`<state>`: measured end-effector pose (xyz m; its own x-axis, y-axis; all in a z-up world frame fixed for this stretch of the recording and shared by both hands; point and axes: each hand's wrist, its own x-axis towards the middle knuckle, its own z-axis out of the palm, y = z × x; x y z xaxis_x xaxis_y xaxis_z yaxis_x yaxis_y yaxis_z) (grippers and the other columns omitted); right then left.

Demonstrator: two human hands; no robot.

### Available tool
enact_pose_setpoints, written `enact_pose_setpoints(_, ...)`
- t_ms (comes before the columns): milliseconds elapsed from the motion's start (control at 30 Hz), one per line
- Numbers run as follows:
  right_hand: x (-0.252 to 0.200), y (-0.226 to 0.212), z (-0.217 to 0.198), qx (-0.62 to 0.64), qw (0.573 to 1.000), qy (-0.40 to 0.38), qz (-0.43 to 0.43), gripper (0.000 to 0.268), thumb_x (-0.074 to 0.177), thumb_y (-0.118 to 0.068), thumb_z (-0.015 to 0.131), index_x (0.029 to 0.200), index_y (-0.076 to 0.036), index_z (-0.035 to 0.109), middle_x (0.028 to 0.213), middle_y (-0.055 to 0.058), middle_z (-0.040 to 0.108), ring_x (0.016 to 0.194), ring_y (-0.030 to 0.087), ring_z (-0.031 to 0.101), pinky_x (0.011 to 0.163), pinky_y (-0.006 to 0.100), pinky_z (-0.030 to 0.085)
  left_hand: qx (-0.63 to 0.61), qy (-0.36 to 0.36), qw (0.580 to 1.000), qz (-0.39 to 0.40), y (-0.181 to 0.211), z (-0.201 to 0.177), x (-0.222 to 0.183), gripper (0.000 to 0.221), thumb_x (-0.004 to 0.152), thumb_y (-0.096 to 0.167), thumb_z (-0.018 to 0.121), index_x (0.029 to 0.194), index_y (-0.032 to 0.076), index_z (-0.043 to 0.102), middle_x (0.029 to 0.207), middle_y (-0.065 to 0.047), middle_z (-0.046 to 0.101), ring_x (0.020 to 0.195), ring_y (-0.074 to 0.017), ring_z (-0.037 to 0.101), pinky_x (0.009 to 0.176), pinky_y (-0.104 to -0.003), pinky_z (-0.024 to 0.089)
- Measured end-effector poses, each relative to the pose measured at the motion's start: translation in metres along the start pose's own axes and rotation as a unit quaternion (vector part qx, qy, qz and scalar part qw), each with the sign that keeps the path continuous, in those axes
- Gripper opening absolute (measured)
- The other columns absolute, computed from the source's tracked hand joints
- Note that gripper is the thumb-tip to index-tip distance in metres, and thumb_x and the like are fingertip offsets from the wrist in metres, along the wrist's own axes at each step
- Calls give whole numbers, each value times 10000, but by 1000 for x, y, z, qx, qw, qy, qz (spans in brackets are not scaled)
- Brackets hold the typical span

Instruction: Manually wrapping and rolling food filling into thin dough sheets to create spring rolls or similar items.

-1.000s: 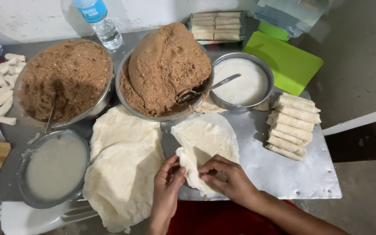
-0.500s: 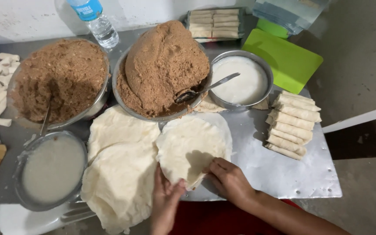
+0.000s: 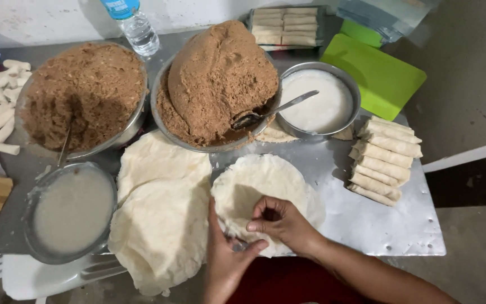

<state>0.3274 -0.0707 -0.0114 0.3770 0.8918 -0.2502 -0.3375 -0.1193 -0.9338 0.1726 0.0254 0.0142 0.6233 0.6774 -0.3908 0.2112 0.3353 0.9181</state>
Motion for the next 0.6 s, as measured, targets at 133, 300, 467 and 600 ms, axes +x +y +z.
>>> enact_pose_setpoints(133, 9, -12, -31, -312, 933, -41, -176, 355, 881, -189, 780, 1201, -91, 662, 1252, 105, 588, 1150, 246, 605, 979, 355, 546, 38, 68, 993, 88, -58, -20, 18, 1082, 769, 5, 771, 1636, 190, 150, 1520, -75, 381, 1162, -142, 422, 850, -300, 527)
enact_pose_setpoints(300, -14, -15, -50, -619, 685, 0, -383, 303, 949, -149, 673, 1206, 12, 663, 1198, 158, 620, 1107, 335, 591, 938, 437, 482, -161, 112, 980, -21, -43, -29, 11, 1053, 733, 49, 766, 1654, 223, 286, 1132, -95, 574, 996, -196, 598, 910, -369, 510)
enact_pose_setpoints(467, -40, -3, -43, -593, 756, 26, -277, 291, 861, -191, 781, 1089, -54, 665, 1070, 117, 618, 863, 332, 650, 698, 457, 576, 18, 18, 999, 31, -79, -4, 1, 1110, 819, 33, 821, 1677, 221, 141, 796, -49, 458, 779, -179, 613, 747, -300, 543)
enact_pose_setpoints(600, -47, -11, -19, -451, 859, -14, -243, 517, 844, -270, 836, 1263, -42, 637, 1185, 126, 595, 1002, 302, 698, 880, 394, 609, -16, 40, 998, 53, -44, 3, 1, 1016, 820, -20, 782, 1650, 197, 238, 904, -114, 648, 763, -170, 630, 771, -308, 563)
